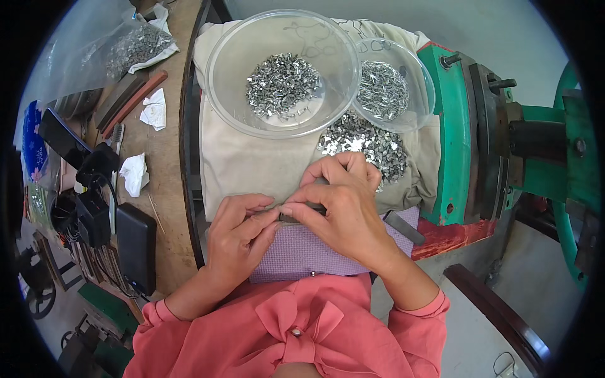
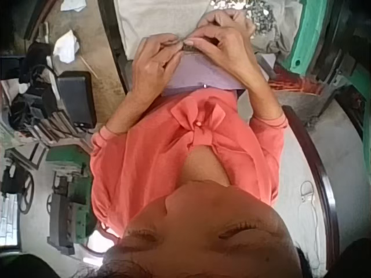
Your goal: The person assembles small metal components by hand, placing them into a purple grid-like holder. They then use a green manual press machine to process the assembled components. The person repeats this cycle of assembly and pressing throughout the video.
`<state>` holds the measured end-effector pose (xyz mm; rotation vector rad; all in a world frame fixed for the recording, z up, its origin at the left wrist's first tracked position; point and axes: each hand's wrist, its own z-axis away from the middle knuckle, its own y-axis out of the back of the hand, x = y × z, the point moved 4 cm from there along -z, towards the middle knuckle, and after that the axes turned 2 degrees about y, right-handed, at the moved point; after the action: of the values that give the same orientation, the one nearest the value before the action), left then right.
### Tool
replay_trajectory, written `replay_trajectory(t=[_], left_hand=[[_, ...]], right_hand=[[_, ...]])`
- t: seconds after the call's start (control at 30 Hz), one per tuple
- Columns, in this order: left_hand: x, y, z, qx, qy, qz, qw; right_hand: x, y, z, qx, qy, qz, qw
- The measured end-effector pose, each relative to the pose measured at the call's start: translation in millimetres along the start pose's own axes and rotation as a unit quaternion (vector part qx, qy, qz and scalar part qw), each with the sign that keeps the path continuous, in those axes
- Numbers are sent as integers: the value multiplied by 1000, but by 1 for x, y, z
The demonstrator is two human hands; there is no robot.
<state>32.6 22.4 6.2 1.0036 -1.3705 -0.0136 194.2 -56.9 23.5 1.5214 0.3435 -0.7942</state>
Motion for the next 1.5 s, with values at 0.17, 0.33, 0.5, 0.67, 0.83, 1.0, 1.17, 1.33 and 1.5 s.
replay_trajectory(t=[0.17,0.33,0.5,0.67,0.83,1.0,1.17,1.33,1.5], left_hand=[[1,2,-1,4,-9,-7,1000],[1,1,-1,4,-10,-4,1000],[1,1,-2,3,-14,-8,1000],[1,0,-1,2,-12,-7,1000],[0,0,-1,1,-15,-7,1000],[2,0,-2,7,-16,-7,1000],[3,0,-3,2,-16,-10,1000],[2,0,-3,7,-19,-5,1000],[1,0,-2,2,-14,-4,1000]], right_hand=[[-1,-2,-1,19,-1,-8,1000],[4,3,3,16,3,0,1000],[2,2,1,25,-1,-4,1000],[9,7,8,29,8,15,999],[6,5,7,38,4,19,999],[8,9,12,35,-3,19,999],[10,10,12,38,-9,34,999],[9,10,11,34,-15,22,999],[13,11,12,27,-16,10,999]])
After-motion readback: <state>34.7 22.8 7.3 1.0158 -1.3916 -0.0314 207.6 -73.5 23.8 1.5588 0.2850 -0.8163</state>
